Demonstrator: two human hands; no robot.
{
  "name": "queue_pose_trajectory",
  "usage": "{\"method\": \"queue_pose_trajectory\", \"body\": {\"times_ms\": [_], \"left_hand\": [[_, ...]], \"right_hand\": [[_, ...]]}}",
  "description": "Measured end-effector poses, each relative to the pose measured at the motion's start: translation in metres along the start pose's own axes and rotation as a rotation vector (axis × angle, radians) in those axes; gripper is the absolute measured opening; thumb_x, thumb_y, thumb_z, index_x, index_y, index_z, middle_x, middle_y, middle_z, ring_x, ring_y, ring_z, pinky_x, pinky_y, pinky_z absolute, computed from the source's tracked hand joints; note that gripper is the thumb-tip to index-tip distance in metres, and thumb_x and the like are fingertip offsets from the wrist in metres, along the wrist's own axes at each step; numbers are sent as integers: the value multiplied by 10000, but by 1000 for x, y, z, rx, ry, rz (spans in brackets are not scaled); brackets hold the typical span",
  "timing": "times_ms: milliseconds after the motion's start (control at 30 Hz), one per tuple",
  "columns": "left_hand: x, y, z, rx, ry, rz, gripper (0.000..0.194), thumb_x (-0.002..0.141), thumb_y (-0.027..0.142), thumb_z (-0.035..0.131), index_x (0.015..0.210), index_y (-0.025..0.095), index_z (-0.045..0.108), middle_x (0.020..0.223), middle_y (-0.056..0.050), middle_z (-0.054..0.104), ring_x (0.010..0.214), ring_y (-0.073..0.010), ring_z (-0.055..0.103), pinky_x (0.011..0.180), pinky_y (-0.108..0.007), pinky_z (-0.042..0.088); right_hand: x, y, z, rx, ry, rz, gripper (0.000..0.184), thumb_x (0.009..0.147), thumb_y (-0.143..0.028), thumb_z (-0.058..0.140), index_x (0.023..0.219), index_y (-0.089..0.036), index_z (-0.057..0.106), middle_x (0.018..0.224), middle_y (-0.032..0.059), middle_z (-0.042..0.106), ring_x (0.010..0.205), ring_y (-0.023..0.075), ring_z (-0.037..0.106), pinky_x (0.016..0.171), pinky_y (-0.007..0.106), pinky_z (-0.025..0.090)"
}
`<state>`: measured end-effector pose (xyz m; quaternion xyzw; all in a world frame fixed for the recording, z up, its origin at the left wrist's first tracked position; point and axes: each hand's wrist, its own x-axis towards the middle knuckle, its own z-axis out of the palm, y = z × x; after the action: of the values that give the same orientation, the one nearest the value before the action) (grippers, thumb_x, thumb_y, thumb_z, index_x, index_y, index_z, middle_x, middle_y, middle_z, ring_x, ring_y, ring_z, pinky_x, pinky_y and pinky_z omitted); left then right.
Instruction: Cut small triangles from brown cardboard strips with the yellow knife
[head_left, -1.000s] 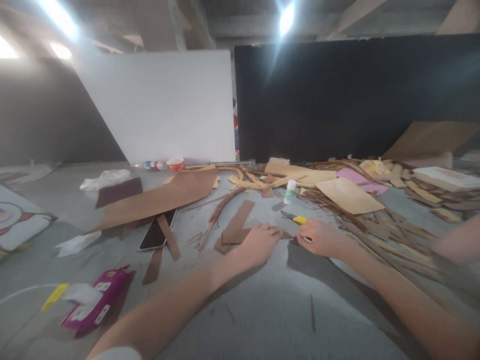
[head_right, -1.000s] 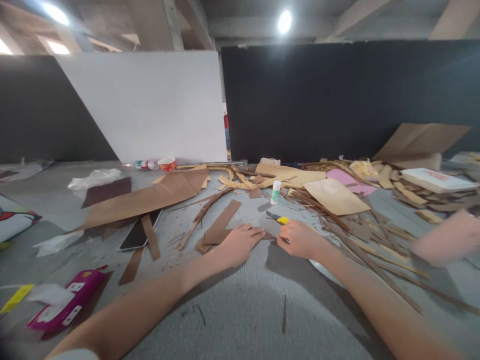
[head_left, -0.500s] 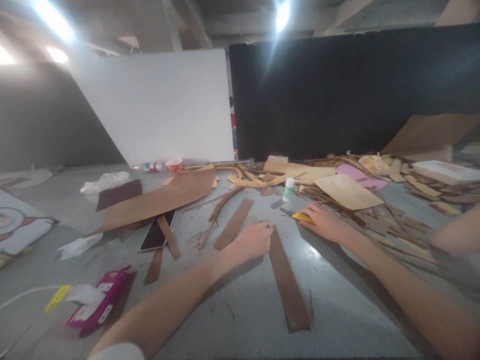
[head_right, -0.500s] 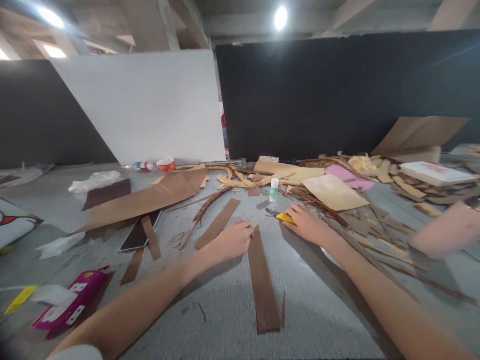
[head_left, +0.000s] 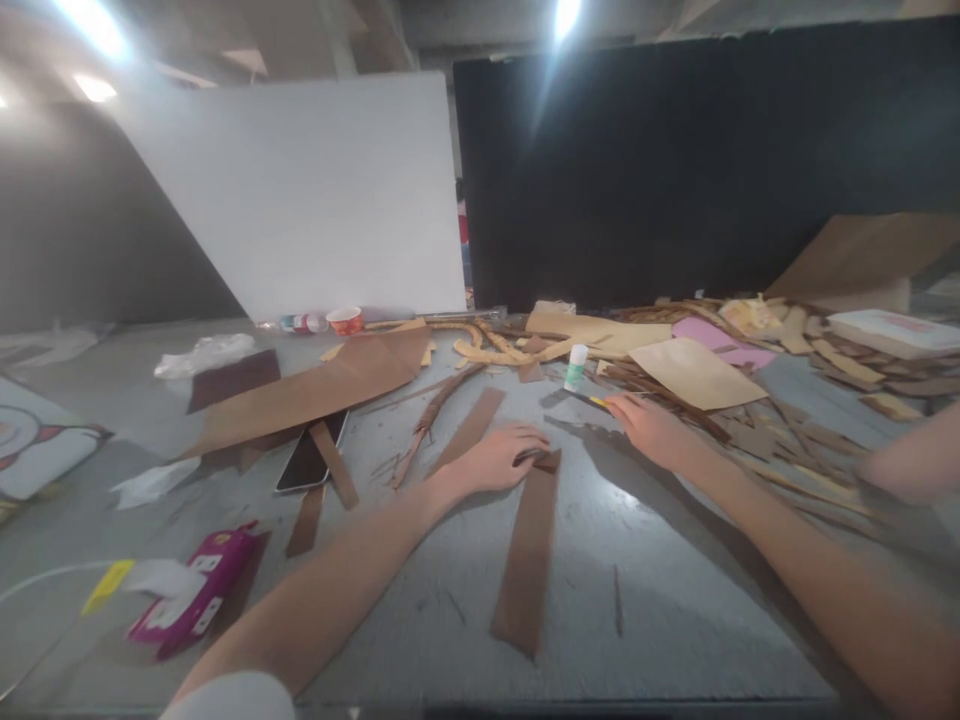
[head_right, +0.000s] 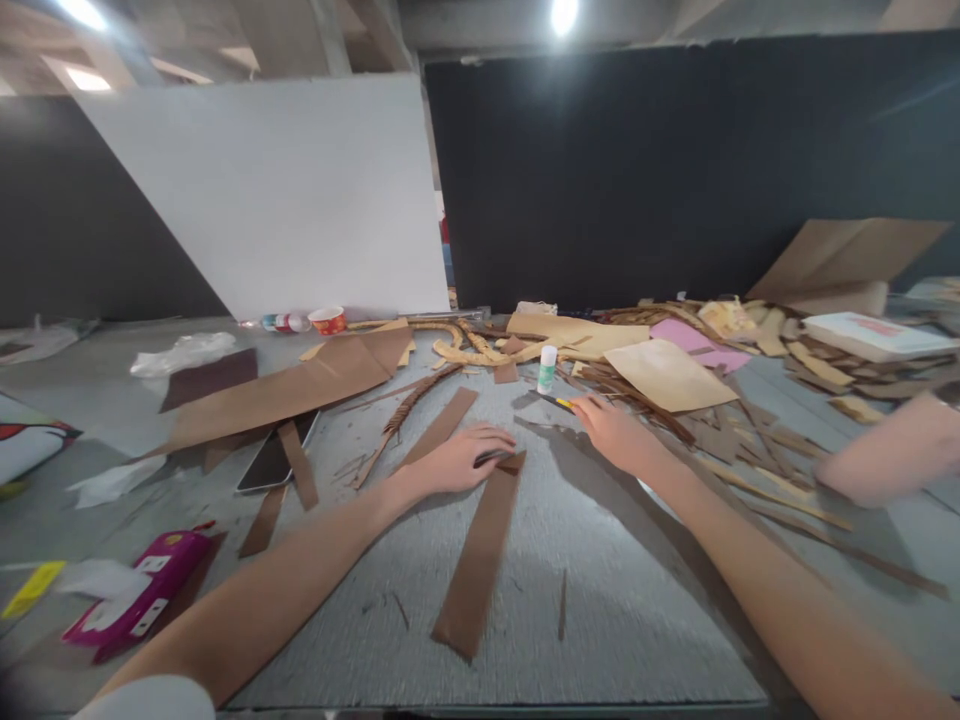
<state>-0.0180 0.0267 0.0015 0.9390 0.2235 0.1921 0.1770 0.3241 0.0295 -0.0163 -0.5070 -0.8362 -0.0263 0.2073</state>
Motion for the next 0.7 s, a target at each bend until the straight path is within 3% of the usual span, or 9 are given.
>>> {"method": "queue_pose_trajectory", "body": {"times_ms": [100, 200, 333, 467, 600, 700], "left_hand": [[-1, 0, 1, -3, -53, 59, 532, 965, 23, 483, 1425, 226, 658, 1545, -69, 620, 1495, -173, 507, 1261, -418, 402], [-1, -1, 3, 4, -118, 80, 538, 995, 26, 435, 1423, 251, 672, 1534, -25, 636, 1546, -153, 446, 1280, -409, 387], [-3, -4, 9, 139, -89, -20, 502, 1038, 97, 414, 1485, 181, 626, 1589, -79, 578, 1574, -193, 408, 1312, -448, 340], [-6, -9, 14, 269, -62, -125, 602, 974, 89, 442, 1571, 116, 516, 1663, -147, 472, 1606, -223, 348, 1316, -468, 324], [-7, -7, 14, 326, -44, -137, 651, 912, 61, 466, 1559, 123, 505, 1625, -168, 508, 1575, -269, 383, 1281, -499, 355], [-5, 2, 12, 389, -28, -192, 626, 875, 35, 482, 1497, 90, 530, 1471, -205, 589, 1439, -311, 504, 1197, -507, 436]], "right_hand": [[1, -1, -4, 48, 46, 53, 394, 1131, -344, 312, 1304, -193, 631, 1237, 144, 714, 1144, 301, 685, 956, 419, 523], [2, -6, -7, 64, 66, 63, 395, 1130, -382, 306, 1263, -207, 635, 1197, 139, 718, 1128, 307, 689, 953, 421, 520], [2, -11, -11, 66, 88, 82, 412, 1133, -403, 290, 1230, -211, 641, 1172, 144, 716, 1075, 307, 691, 939, 421, 514], [2, -6, -10, 68, 175, 120, 426, 1129, -411, 289, 1213, -196, 647, 1166, 163, 710, 1073, 322, 685, 940, 430, 509], [2, 1, -6, 70, 286, 163, 420, 1126, -430, 294, 1142, -212, 653, 1064, 152, 723, 991, 318, 685, 878, 415, 508], [2, 1, -7, 72, 311, 205, 428, 1131, -453, 285, 1094, -228, 647, 993, 132, 724, 914, 303, 680, 816, 388, 494]]}}
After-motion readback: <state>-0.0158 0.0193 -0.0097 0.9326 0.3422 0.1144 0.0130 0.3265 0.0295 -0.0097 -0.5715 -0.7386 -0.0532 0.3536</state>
